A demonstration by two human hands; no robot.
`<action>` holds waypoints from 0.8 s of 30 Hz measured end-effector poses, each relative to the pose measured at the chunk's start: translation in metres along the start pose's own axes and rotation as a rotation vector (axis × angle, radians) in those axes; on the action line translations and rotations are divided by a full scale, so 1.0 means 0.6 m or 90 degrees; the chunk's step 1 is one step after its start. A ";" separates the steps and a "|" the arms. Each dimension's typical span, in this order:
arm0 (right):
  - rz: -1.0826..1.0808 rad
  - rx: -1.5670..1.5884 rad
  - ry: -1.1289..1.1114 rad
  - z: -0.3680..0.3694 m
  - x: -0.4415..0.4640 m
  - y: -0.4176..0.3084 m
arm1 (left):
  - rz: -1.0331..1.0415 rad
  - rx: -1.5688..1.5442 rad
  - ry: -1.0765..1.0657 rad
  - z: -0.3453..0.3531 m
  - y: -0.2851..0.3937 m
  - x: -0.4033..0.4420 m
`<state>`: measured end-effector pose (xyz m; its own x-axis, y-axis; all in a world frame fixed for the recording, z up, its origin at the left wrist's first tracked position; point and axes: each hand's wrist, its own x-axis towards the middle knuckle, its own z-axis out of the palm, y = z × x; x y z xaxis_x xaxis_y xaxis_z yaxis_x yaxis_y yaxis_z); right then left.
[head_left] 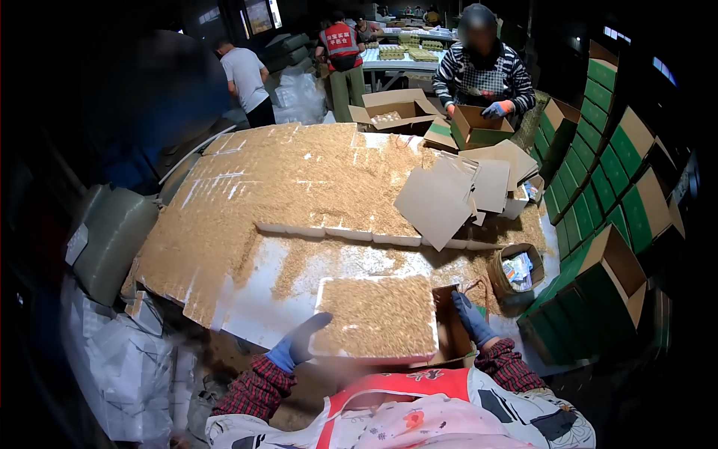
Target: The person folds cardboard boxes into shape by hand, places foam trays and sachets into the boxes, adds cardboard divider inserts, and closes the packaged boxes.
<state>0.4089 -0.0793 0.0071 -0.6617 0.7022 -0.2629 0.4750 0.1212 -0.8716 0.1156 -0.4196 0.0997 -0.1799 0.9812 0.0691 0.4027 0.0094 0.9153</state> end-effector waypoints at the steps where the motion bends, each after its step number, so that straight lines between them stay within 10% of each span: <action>1: -0.049 0.031 -0.010 -0.001 0.011 0.024 | -0.010 0.041 -0.044 0.013 0.011 0.007; 6: -0.055 0.062 -0.069 -0.008 0.013 0.024 | -0.058 0.095 -0.092 0.068 0.018 0.049; 11: -0.008 0.081 -0.064 -0.018 0.005 0.000 | -0.425 -0.594 0.053 0.088 0.121 0.134; 16: -0.041 0.142 0.040 0.050 0.077 0.126 | -0.333 -0.178 0.080 0.174 0.062 0.154; 17: 0.056 0.244 -0.122 -0.004 0.033 0.054 | -0.341 -0.156 0.091 0.184 0.042 0.157; 22: -0.101 -0.010 -0.043 -0.072 -0.003 0.036 | -0.376 0.135 0.042 0.207 -0.036 0.139; 24: -0.134 0.120 0.217 -0.135 0.019 0.008 | -0.373 0.385 0.081 0.219 -0.090 0.130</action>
<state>0.4507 -0.0141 0.0337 -0.4882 0.8711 0.0532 0.2150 0.1792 -0.9600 0.1977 -0.3185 0.0034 -0.5939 0.7572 -0.2718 0.6171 0.6455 0.4499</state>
